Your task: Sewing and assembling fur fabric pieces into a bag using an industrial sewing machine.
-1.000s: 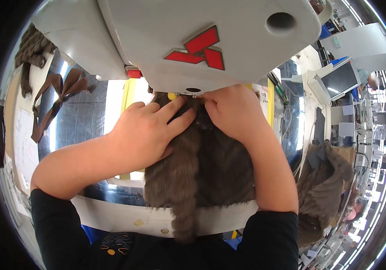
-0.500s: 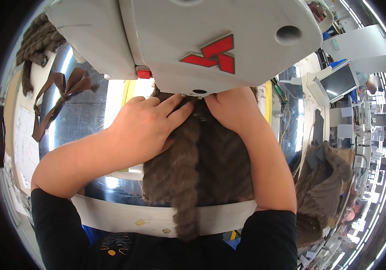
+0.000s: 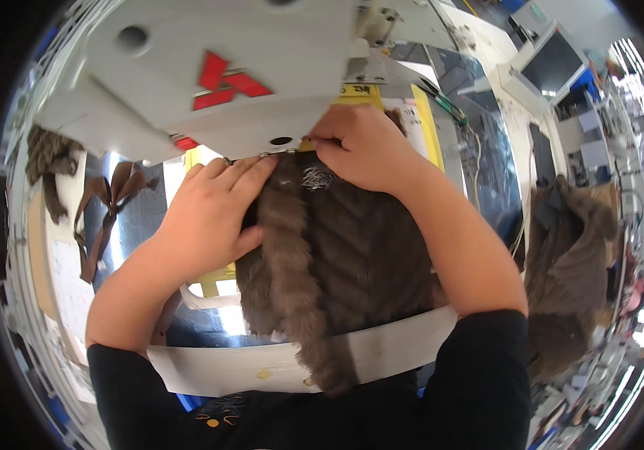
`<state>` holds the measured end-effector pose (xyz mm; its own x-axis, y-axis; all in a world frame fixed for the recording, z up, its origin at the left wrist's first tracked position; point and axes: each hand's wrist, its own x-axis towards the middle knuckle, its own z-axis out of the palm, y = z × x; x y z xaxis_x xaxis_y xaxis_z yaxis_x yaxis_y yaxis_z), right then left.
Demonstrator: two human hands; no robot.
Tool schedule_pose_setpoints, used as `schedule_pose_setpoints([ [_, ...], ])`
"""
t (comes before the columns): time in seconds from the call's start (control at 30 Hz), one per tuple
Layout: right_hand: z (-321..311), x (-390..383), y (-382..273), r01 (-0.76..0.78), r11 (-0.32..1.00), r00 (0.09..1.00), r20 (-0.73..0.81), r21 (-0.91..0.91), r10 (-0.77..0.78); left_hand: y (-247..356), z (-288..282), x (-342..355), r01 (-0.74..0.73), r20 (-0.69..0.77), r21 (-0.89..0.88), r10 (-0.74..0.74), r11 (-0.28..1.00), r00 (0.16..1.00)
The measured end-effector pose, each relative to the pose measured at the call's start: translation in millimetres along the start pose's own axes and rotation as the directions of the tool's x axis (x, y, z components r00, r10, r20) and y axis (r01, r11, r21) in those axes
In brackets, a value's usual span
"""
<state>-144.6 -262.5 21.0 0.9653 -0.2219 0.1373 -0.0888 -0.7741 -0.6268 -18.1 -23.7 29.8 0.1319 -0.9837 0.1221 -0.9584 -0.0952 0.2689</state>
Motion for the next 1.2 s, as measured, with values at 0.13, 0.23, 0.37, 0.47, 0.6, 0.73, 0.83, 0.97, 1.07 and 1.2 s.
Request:
schedule_pose_setpoints([
  [0.13,5.2,-14.9,-3.1,0.259,0.966,0.965,-0.052,0.01,-0.258,-7.9,-0.1,3.9,0.005,-0.021,0.056,-0.004,0.998,1.0],
  [0.23,13.2,-19.8,-9.8,0.334,0.942,0.94,0.08,-0.039,-0.33,-15.5,-1.7,5.9,-0.009,0.025,0.052,0.008,0.999,1.0],
  [0.37,17.5,-19.7,-11.4,0.358,0.925,0.933,0.099,-0.13,-0.347,-19.3,-3.4,11.1,0.018,0.089,0.007,-0.019,1.0,0.996],
  [0.47,19.8,-19.6,-10.0,0.362,0.925,0.931,0.085,-0.116,-0.354,-19.7,-2.9,12.5,0.021,0.111,0.024,-0.024,0.999,0.994],
  [0.6,22.1,-17.5,-10.2,0.353,0.929,0.935,0.063,-0.111,-0.348,-22.9,-5.4,15.6,0.091,0.178,-0.035,-0.084,0.995,0.981],
  [0.73,16.3,-17.2,-14.2,0.277,0.952,0.955,0.143,-0.127,-0.258,-23.7,-5.5,18.5,0.105,0.2,-0.051,-0.093,0.993,0.975],
  [0.83,14.0,-18.0,-17.5,0.258,0.96,0.958,0.156,-0.107,-0.24,-22.9,-4.2,18.4,0.038,0.136,-0.04,-0.032,0.998,0.99],
  [0.97,13.4,-19.4,-18.1,0.252,0.962,0.957,0.178,-0.107,-0.23,-18.0,-4.5,17.0,0.043,0.135,-0.005,-0.042,0.999,0.99],
  [1.07,10.4,-20.0,-19.8,0.243,0.966,0.951,0.215,-0.087,-0.22,-15.3,-3.8,15.4,0.087,0.177,0.002,-0.085,0.996,0.98],
  [1.2,8.7,-22.7,-22.3,0.244,0.966,0.949,0.227,-0.088,-0.219,-11.2,-3.7,13.6,0.03,0.134,0.032,-0.034,0.999,0.99],
])
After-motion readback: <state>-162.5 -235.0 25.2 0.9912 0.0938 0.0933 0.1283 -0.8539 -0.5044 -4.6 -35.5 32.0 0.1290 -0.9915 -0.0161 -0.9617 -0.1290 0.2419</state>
